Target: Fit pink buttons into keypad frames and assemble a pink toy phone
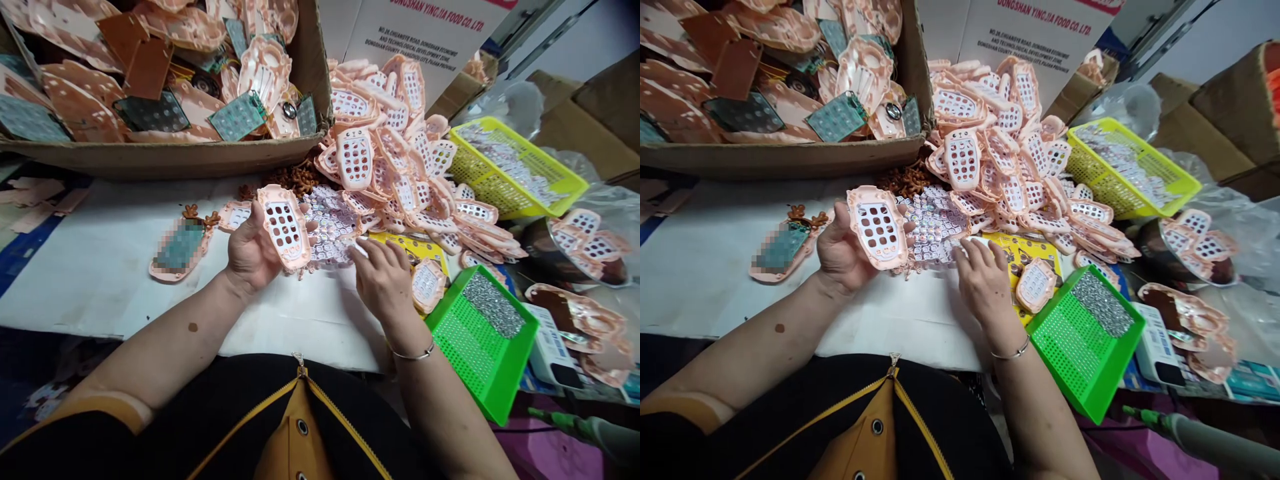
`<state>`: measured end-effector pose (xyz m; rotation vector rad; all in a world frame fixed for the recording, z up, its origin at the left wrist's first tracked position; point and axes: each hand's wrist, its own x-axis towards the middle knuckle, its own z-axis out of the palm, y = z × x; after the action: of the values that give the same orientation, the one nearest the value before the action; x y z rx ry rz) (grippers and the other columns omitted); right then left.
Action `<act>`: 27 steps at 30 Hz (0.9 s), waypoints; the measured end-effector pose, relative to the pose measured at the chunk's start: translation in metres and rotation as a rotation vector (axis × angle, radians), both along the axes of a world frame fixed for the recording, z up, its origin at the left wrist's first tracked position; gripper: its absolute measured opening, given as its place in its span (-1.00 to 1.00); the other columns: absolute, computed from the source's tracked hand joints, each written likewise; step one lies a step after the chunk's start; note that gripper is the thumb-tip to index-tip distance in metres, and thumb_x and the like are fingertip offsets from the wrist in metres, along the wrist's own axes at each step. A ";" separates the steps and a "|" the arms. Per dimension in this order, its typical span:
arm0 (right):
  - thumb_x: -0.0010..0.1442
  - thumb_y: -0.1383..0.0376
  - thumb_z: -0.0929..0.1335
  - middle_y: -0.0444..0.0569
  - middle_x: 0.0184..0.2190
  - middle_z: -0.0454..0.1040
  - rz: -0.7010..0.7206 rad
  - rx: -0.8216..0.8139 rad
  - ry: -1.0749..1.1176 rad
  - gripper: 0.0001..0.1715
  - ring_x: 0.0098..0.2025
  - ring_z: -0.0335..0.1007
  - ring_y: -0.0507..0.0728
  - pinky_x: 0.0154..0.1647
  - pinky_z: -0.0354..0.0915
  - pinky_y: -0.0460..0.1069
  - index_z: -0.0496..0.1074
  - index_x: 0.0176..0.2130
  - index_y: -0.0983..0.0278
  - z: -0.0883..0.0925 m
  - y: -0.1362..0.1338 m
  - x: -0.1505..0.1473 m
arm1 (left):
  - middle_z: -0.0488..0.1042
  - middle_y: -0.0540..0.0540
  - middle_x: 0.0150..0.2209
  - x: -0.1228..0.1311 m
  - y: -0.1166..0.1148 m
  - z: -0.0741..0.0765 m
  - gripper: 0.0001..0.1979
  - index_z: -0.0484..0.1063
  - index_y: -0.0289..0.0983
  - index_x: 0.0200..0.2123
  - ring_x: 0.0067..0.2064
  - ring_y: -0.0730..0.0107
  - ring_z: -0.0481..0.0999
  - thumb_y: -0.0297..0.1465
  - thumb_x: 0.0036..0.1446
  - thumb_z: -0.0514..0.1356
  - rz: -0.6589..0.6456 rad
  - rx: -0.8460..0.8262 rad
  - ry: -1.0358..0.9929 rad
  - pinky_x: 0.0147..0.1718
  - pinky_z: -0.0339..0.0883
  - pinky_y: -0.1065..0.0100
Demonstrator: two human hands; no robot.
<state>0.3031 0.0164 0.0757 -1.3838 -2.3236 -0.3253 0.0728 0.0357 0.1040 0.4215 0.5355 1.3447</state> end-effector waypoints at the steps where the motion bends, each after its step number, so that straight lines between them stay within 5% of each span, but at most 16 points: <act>1: 0.28 0.37 0.28 0.10 -0.04 0.59 -0.048 -0.020 0.137 -0.70 0.02 0.47 0.22 0.14 0.27 0.22 0.56 -0.09 0.23 0.001 0.003 0.005 | 0.59 -0.19 -0.04 0.000 0.000 0.000 -0.43 0.39 -0.23 0.10 0.10 -0.06 0.55 0.01 0.16 0.17 0.000 0.004 -0.001 0.02 0.48 -0.04; 7: -0.01 0.20 0.43 -0.10 -0.47 0.56 -0.355 -0.466 1.317 -0.83 -0.45 0.45 0.05 -0.30 0.42 0.05 0.56 -0.37 0.22 0.008 0.013 0.018 | 0.60 -0.21 -0.06 0.000 -0.001 -0.001 -0.37 0.40 -0.25 0.09 0.05 -0.09 0.57 0.02 0.07 0.25 -0.039 -0.009 -0.012 0.00 0.48 -0.08; 12: -0.23 0.24 0.53 -0.17 -0.58 0.49 -0.382 -0.718 1.680 -0.76 -0.52 0.47 0.01 -0.38 0.44 -0.02 0.50 -0.47 0.24 0.021 0.004 0.004 | 0.59 -0.24 -0.01 0.005 -0.005 -0.006 -0.33 0.38 -0.26 0.12 0.09 -0.14 0.55 0.00 0.04 0.29 -0.143 -0.034 -0.009 0.04 0.44 -0.14; 18: -0.10 0.19 0.53 -0.17 -0.51 0.53 -0.249 -0.710 1.663 -0.73 -0.50 0.51 0.02 -0.32 0.51 0.01 0.51 -0.36 0.24 0.023 -0.004 -0.007 | 0.60 -0.26 -0.02 0.009 -0.014 -0.015 -0.28 0.46 -0.31 0.02 -0.04 -0.11 0.62 -0.01 -0.16 0.43 -0.312 0.003 0.000 0.05 0.43 -0.12; 21: 0.07 0.17 0.47 -0.12 -0.40 0.58 -0.150 -0.519 1.540 -0.78 -0.43 0.55 0.04 -0.26 0.55 0.06 0.50 -0.28 0.22 0.019 -0.011 -0.015 | 0.60 -0.24 -0.01 0.009 -0.016 -0.020 -0.33 0.49 -0.29 -0.03 -0.08 -0.06 0.64 -0.05 -0.18 0.46 -0.375 0.008 -0.012 -0.01 0.47 -0.06; 27: 0.27 0.33 0.35 -0.01 -0.19 0.66 0.074 0.025 0.742 -0.76 -0.16 0.61 0.13 -0.08 0.56 0.14 0.53 -0.07 0.15 0.019 -0.030 -0.036 | 0.64 -0.25 -0.14 0.011 -0.015 -0.028 -0.44 0.51 -0.33 -0.06 -0.01 -0.07 0.60 -0.03 0.00 0.35 -0.450 -0.004 -0.069 0.03 0.42 -0.03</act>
<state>0.2672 -0.0136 0.0950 -1.1399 -1.7332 0.1657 0.0841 0.0204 0.0757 0.4590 0.3590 0.9214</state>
